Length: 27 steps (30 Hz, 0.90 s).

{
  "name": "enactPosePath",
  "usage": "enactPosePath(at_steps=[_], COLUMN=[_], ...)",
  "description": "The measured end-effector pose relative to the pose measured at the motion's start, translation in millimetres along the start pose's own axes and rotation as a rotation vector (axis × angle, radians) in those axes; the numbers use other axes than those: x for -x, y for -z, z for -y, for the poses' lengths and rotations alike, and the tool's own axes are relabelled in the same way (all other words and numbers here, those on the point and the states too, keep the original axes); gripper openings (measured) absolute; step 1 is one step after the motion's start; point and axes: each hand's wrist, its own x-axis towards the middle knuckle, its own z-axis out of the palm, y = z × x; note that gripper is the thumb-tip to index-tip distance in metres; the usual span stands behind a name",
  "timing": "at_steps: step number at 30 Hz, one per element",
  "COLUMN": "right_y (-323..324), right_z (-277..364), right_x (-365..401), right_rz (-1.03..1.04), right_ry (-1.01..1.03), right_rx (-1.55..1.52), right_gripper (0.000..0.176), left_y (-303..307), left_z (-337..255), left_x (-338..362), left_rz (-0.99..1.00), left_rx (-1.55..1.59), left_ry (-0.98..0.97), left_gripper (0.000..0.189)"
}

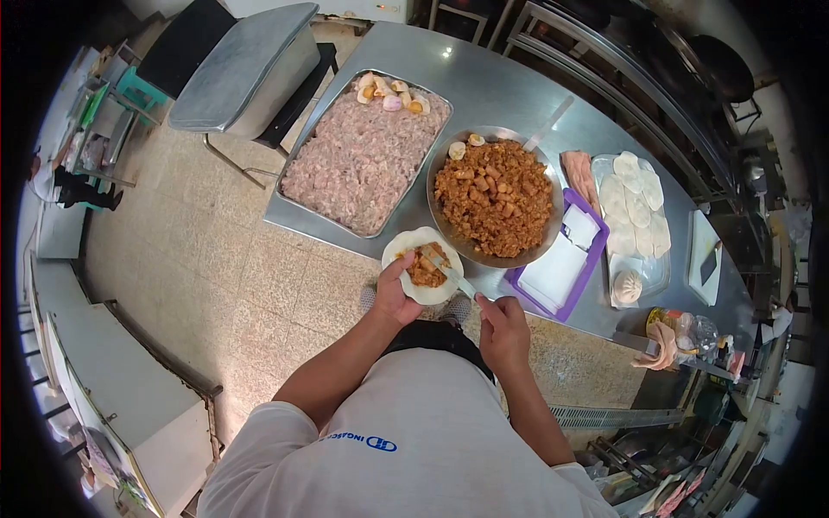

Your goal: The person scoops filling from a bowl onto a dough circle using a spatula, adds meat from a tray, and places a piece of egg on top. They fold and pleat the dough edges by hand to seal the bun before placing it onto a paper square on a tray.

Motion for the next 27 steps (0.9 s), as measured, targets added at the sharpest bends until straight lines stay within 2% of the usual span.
enactPosePath(at_steps=[3,6,13,15,19,21,22,25,27], right_y=[6,15,9,15,51,59,60,36,23], right_z=[2,6,13,16,14,5,2,-31,-40], right_x=[-1,-3,2,-5,-29,-45,-57,-76,-78], right_rz=[-0.012,-0.013,0.021,0.103,0.218,0.045,0.092,0.109,0.271], right_ry=[0.061,0.038,0.080,0.066,0.042,0.027,-0.055,-0.022,-0.033], right_rx=[0.094,0.069,0.071,0.010,-0.061,0.156,0.279,0.389,0.474], right_gripper=[0.033,0.038,0.034,0.035,0.035,0.038,0.037,0.036,0.036], left_y=[-3,-9,-12,-6,13,27,33,32,14], left_z=[2,1,-3,-4,-15,-21,-24,-26,-27], left_x=[3,6,12,11,13,8,7,6,18], left_rz=[-0.027,-0.022,-0.002,-0.043,0.015,0.059,0.059,0.156,0.312], left_rx=[-0.059,-0.116,-0.065,-0.119,-0.078,-0.085,-0.084,-0.078,0.092], left_ry=[-0.050,-0.068,-0.068,-0.113,-0.098,-0.090,-0.086,-0.009,0.036], left_gripper=[0.046,0.046,0.048,0.050,0.056,0.061,0.061,0.063,0.063])
